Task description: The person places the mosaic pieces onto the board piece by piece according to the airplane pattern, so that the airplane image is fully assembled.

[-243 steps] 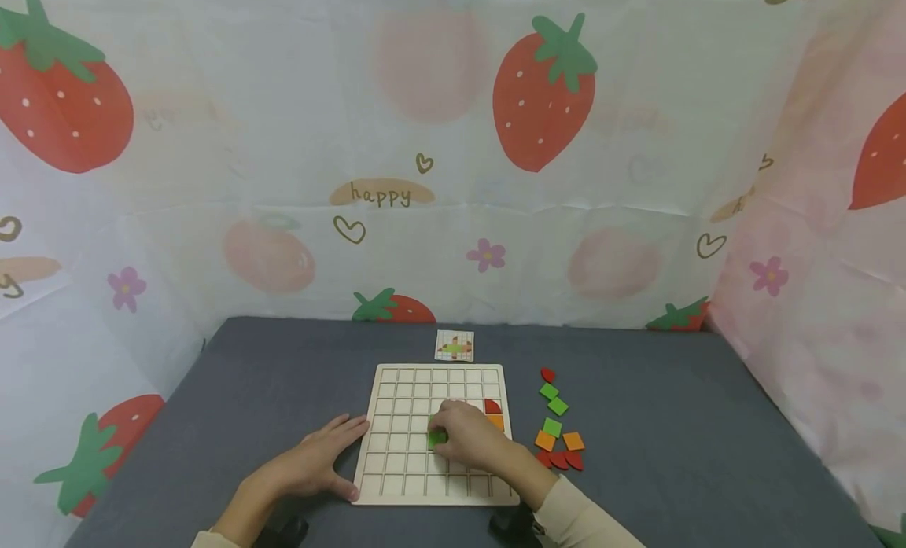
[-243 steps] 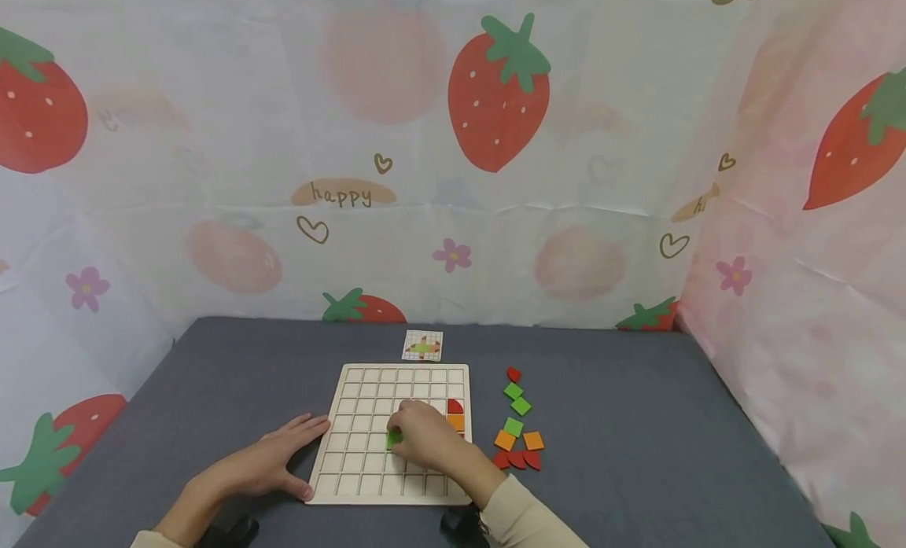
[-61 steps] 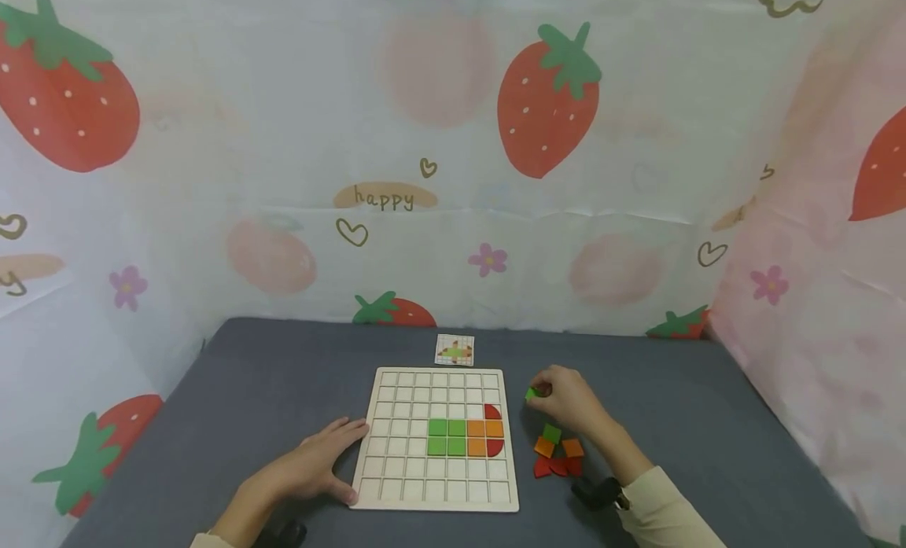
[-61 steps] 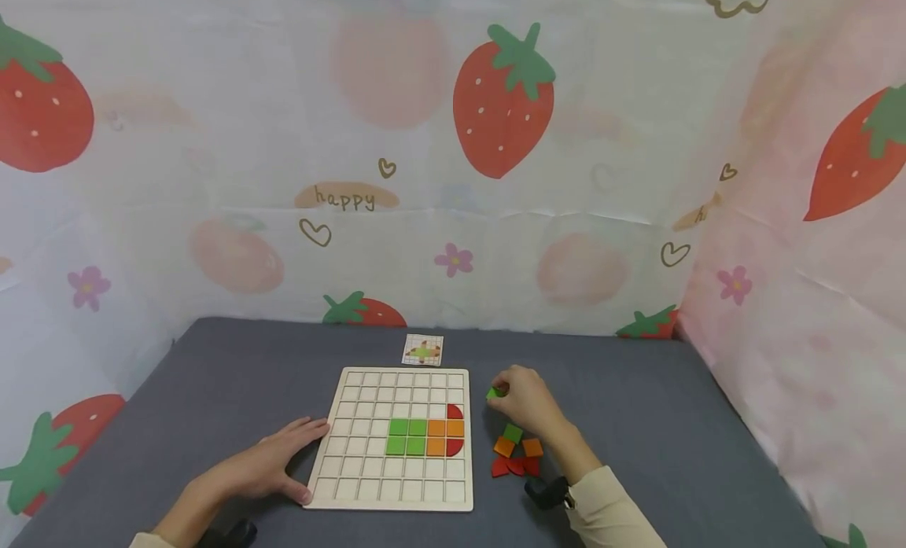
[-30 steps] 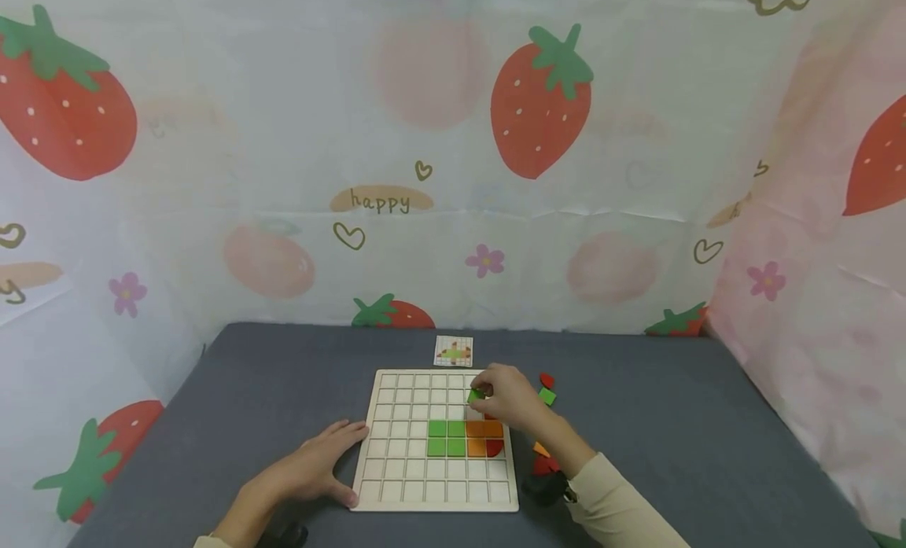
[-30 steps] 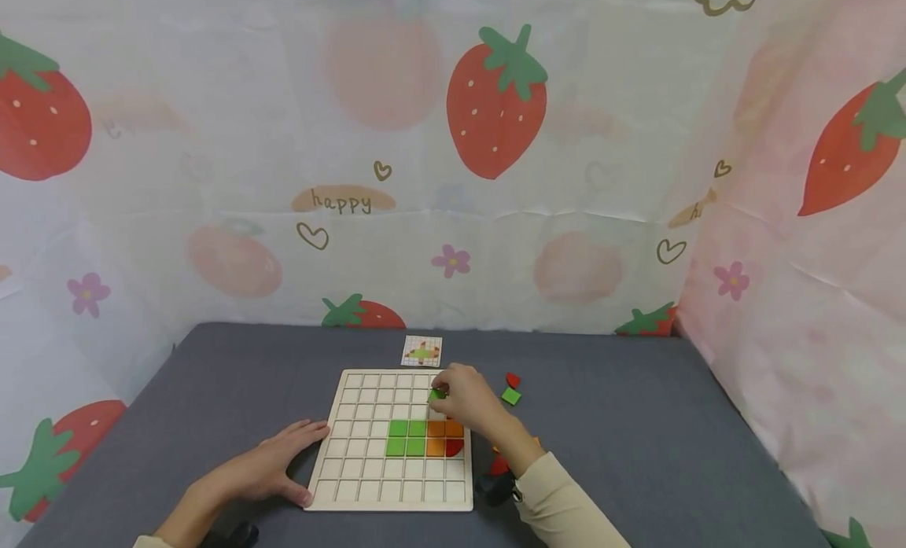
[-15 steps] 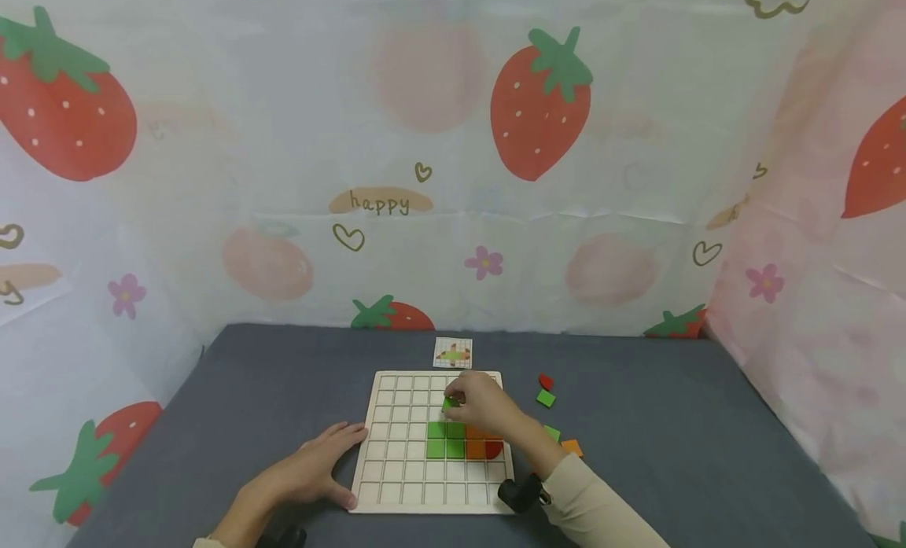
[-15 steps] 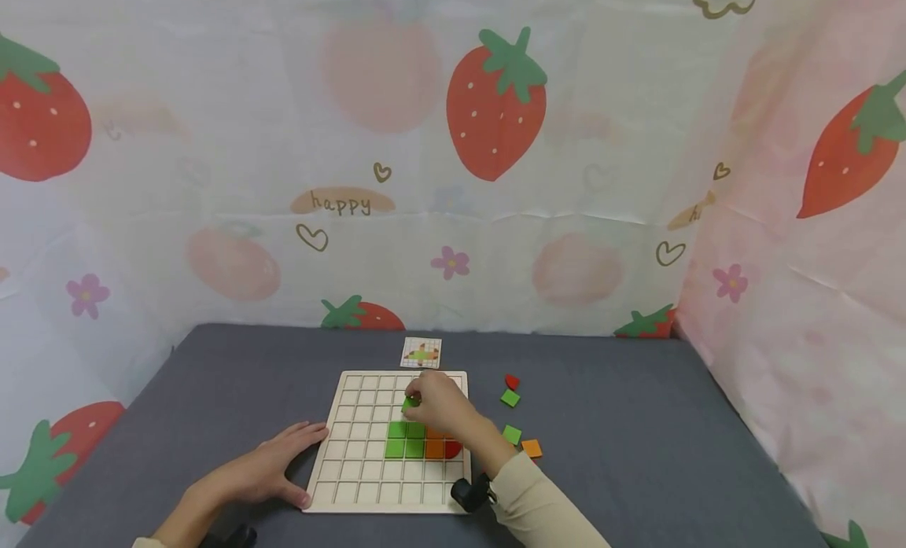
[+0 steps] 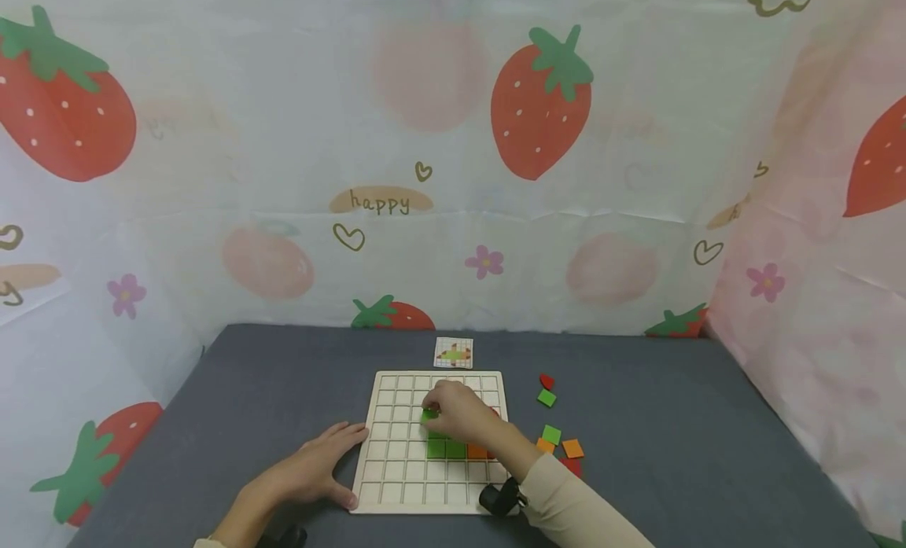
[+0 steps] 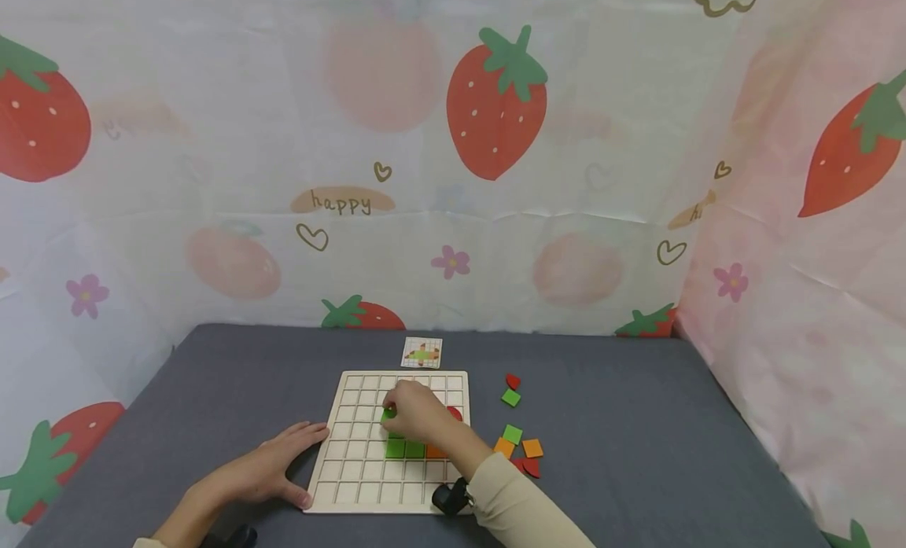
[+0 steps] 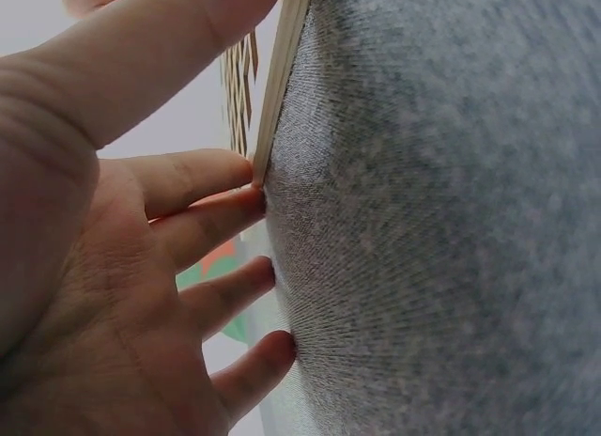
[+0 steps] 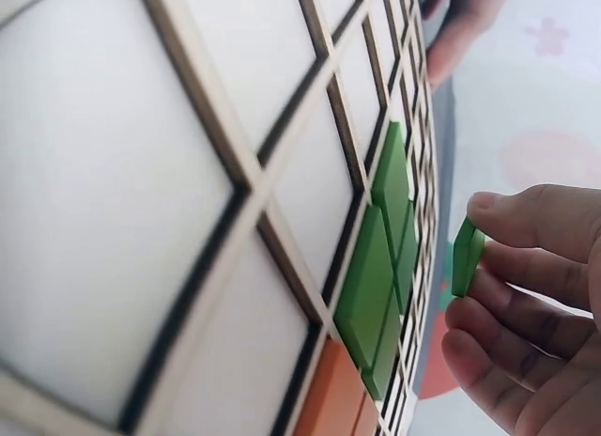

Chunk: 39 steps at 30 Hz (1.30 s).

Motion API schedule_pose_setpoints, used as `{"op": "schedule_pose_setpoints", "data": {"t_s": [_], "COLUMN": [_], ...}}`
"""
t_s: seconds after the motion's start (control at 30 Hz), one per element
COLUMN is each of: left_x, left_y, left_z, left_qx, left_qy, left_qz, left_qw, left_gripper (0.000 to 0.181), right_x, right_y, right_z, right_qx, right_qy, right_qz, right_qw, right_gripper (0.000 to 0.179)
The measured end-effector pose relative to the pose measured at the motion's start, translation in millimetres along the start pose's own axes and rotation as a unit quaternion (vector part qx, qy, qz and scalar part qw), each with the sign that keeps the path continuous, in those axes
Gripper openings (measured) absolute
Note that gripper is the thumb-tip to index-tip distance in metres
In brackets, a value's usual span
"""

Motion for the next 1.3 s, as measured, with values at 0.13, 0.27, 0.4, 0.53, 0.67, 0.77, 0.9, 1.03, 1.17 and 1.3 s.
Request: {"op": "schedule_pose_setpoints", "data": {"t_s": [0.13, 0.27, 0.4, 0.53, 0.67, 0.77, 0.9, 1.03, 1.17, 1.3], "left_x": [-1.1, -1.4, -0.8, 0.4, 0.9, 0.0, -1.5, -1.6, -1.2, -0.4], "left_y": [-0.6, -0.1, 0.1, -0.5, -0.6, -0.7, -0.3, -0.5, -0.6, -0.1], "left_z": [0.2, 0.4, -0.4, -1.3, -0.8, -0.5, 0.5, 1.5, 0.9, -1.0], "left_qx": [-0.001, -0.001, -0.002, -0.002, -0.001, -0.006, -0.008, -0.005, -0.003, -0.003], "left_qy": [0.009, 0.010, 0.003, -0.002, -0.001, -0.003, -0.003, 0.001, 0.001, -0.003], "left_qz": [0.000, -0.005, -0.008, -0.009, -0.010, -0.012, -0.013, -0.012, -0.013, -0.015], "left_qw": [1.0000, 0.9999, 1.0000, 1.0000, 0.9999, 0.9999, 0.9999, 0.9999, 0.9999, 0.9999], "left_gripper": [0.099, 0.098, 0.098, 0.098, 0.098, 0.098, 0.099, 0.099, 0.099, 0.099], "right_x": [-0.9, -2.1, -4.3, -6.7, -8.4, -9.3, -10.8, -11.2, -10.2, -9.8], "right_y": [-4.1, -6.4, -10.6, -15.5, -17.3, -18.1, -19.4, -19.3, -18.2, -18.3], "right_z": [4.7, 8.3, 10.8, 12.2, 15.4, 18.0, 20.1, 21.5, 22.9, 22.9], "right_qx": [0.022, 0.040, 0.043, 0.048, 0.062, 0.073, 0.093, 0.109, 0.121, 0.126], "right_qy": [-0.004, -0.007, -0.005, -0.001, 0.007, 0.010, 0.008, 0.005, 0.007, 0.005], "right_qz": [0.012, 0.018, 0.026, 0.029, 0.024, 0.023, 0.026, 0.029, 0.029, 0.030], "right_qw": [0.9997, 0.9990, 0.9987, 0.9984, 0.9978, 0.9970, 0.9953, 0.9936, 0.9922, 0.9915], "right_gripper": [0.016, 0.016, 0.014, 0.011, 0.009, 0.008, 0.010, 0.010, 0.007, 0.008]}}
Point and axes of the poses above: each hand's wrist, its own x-axis away from the middle knuckle, its own y-axis out of the back of the hand, z = x × y, the point moved 8 cm from there along -x, towards the middle knuckle, and after that the axes turned 12 degrees about x, right-handed, at the moved point
